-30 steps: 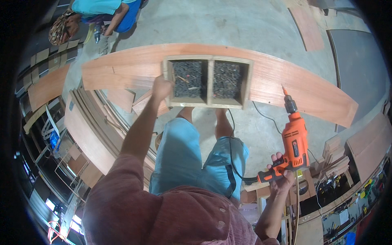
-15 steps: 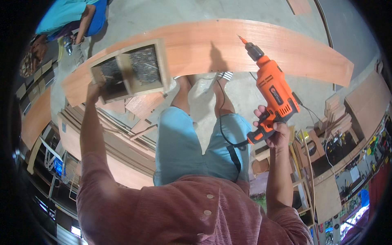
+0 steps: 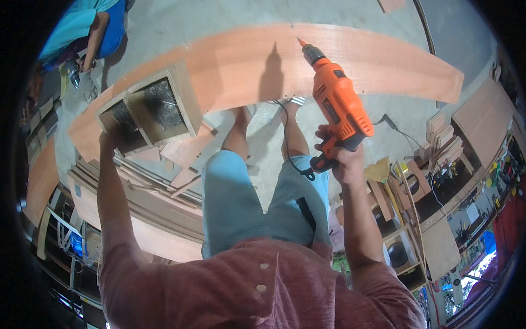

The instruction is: The person uses an orange power drill to drive screws into a large, curved wooden panel. They work on the panel while it is positioned on the floor, occasionally adjusting their grip and position. Another person is visible in the background assisting with the assembly.

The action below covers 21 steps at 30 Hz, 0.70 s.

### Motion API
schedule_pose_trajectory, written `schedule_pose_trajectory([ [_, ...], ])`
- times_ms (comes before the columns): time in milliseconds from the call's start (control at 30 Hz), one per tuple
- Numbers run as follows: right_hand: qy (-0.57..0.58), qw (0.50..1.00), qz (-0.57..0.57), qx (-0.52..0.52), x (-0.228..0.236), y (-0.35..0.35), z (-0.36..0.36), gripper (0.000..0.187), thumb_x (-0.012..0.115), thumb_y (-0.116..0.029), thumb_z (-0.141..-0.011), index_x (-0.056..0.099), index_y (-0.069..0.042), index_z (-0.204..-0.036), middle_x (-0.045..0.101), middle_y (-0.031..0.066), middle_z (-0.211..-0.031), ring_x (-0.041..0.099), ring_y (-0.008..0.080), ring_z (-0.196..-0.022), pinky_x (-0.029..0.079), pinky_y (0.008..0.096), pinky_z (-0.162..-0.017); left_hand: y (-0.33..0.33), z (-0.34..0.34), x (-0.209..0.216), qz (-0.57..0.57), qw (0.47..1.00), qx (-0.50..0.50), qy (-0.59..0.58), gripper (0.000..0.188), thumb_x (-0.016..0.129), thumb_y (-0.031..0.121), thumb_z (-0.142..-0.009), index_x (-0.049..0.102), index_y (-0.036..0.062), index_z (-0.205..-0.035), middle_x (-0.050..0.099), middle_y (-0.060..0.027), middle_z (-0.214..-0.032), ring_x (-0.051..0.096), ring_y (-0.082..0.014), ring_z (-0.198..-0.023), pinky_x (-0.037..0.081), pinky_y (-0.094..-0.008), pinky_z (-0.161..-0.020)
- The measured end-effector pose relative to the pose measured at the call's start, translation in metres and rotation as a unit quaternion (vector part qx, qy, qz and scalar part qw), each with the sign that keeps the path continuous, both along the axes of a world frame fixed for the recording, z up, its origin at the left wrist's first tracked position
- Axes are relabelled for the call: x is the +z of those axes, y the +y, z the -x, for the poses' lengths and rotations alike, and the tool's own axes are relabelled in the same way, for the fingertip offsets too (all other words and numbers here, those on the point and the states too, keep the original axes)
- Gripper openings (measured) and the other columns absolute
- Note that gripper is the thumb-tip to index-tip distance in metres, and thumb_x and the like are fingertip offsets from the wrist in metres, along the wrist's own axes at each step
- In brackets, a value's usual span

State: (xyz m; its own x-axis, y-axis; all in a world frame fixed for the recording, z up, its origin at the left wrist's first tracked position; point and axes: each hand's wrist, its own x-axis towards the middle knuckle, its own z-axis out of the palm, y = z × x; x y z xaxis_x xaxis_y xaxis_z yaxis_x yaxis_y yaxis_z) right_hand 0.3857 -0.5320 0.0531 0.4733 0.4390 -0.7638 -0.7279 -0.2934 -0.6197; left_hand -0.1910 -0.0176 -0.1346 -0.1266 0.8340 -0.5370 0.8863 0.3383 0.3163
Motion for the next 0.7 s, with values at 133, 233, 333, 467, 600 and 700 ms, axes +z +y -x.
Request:
schedule_pose_trajectory([
  [133, -0.039, 0.999, 0.019, 0.003, -0.005, 0.003, 0.003, 0.076, 0.063, -0.001, -0.061, 0.055, 0.001, -0.137, 0.065, 0.0163, -0.125, 0.066, 0.0315, -0.114, 0.059, 0.044, -0.089, -0.056, -0.139, 0.077, -0.325, 0.919, -0.222, 0.025, 0.028, 0.067, 0.027, -0.094, 0.069, 0.0024, -0.108, 0.07, -0.0135, -0.088, 0.064, -0.0347, -0.079, 0.05, -0.0426, -0.076],
  [233, -0.088, 0.995, 0.027, 0.022, -0.026, 0.014, 0.011, 0.072, 0.064, 0.0, -0.064, 0.056, 0.001, -0.136, 0.067, 0.0146, -0.121, 0.068, 0.0283, -0.109, 0.059, 0.0412, -0.088, -0.125, -0.244, 0.094, -0.354, 0.868, -0.282, -0.204, 0.024, 0.078, 0.019, -0.088, 0.069, 0.0053, -0.106, 0.07, -0.0155, -0.105, 0.068, -0.0351, -0.093, 0.053, -0.0418, -0.087],
  [333, -0.13, 0.99, 0.027, 0.049, -0.054, 0.014, 0.014, 0.067, 0.068, -0.001, -0.071, 0.054, -0.001, -0.136, 0.067, 0.0129, -0.123, 0.068, 0.0246, -0.108, 0.058, 0.0386, -0.087, -0.211, -0.39, 0.093, -0.053, 0.916, -0.33, -0.223, 0.055, 0.084, 0.027, -0.081, 0.065, 0.0055, -0.128, 0.061, -0.0176, -0.136, 0.054, -0.0369, -0.13, 0.043, -0.0442, -0.11],
  [467, -0.166, 0.985, 0.022, 0.049, -0.07, 0.029, 0.024, 0.072, 0.064, 0.005, -0.073, 0.045, -0.003, -0.142, 0.063, 0.0099, -0.122, 0.064, 0.0196, -0.106, 0.053, 0.0327, -0.09, -0.274, -0.472, 0.0, 0.12, 0.876, -0.331, -0.329, 0.114, 0.082, 0.066, -0.07, 0.039, 0.0054, -0.156, 0.036, -0.0183, -0.163, 0.02, -0.0406, -0.155, 0.017, -0.0503, -0.126],
  [600, -0.199, 0.976, 0.026, 0.085, -0.082, 0.034, 0.025, 0.086, 0.056, 0.011, -0.072, 0.033, -0.003, -0.153, 0.056, 0.0075, -0.123, 0.057, 0.0169, -0.109, 0.046, 0.0299, -0.098, -0.293, -0.496, -0.021, 0.207, 0.887, -0.279, -0.303, 0.134, 0.078, 0.077, -0.064, 0.022, 0.0058, -0.162, 0.022, -0.0172, -0.169, 0.005, -0.0419, -0.157, 0.01, -0.0547, -0.126],
  [700, -0.188, 0.978, -0.002, 0.086, -0.083, 0.04, 0.02, 0.089, 0.056, 0.012, -0.072, 0.03, -0.005, -0.156, 0.057, 0.0076, -0.122, 0.058, 0.0178, -0.11, 0.046, 0.0309, -0.1, -0.292, -0.496, -0.02, 0.221, 0.888, -0.26, -0.307, 0.139, 0.077, 0.08, -0.061, 0.02, 0.0042, -0.163, 0.018, -0.0171, -0.17, 0.002, -0.041, -0.158, 0.011, -0.0555, -0.126],
])
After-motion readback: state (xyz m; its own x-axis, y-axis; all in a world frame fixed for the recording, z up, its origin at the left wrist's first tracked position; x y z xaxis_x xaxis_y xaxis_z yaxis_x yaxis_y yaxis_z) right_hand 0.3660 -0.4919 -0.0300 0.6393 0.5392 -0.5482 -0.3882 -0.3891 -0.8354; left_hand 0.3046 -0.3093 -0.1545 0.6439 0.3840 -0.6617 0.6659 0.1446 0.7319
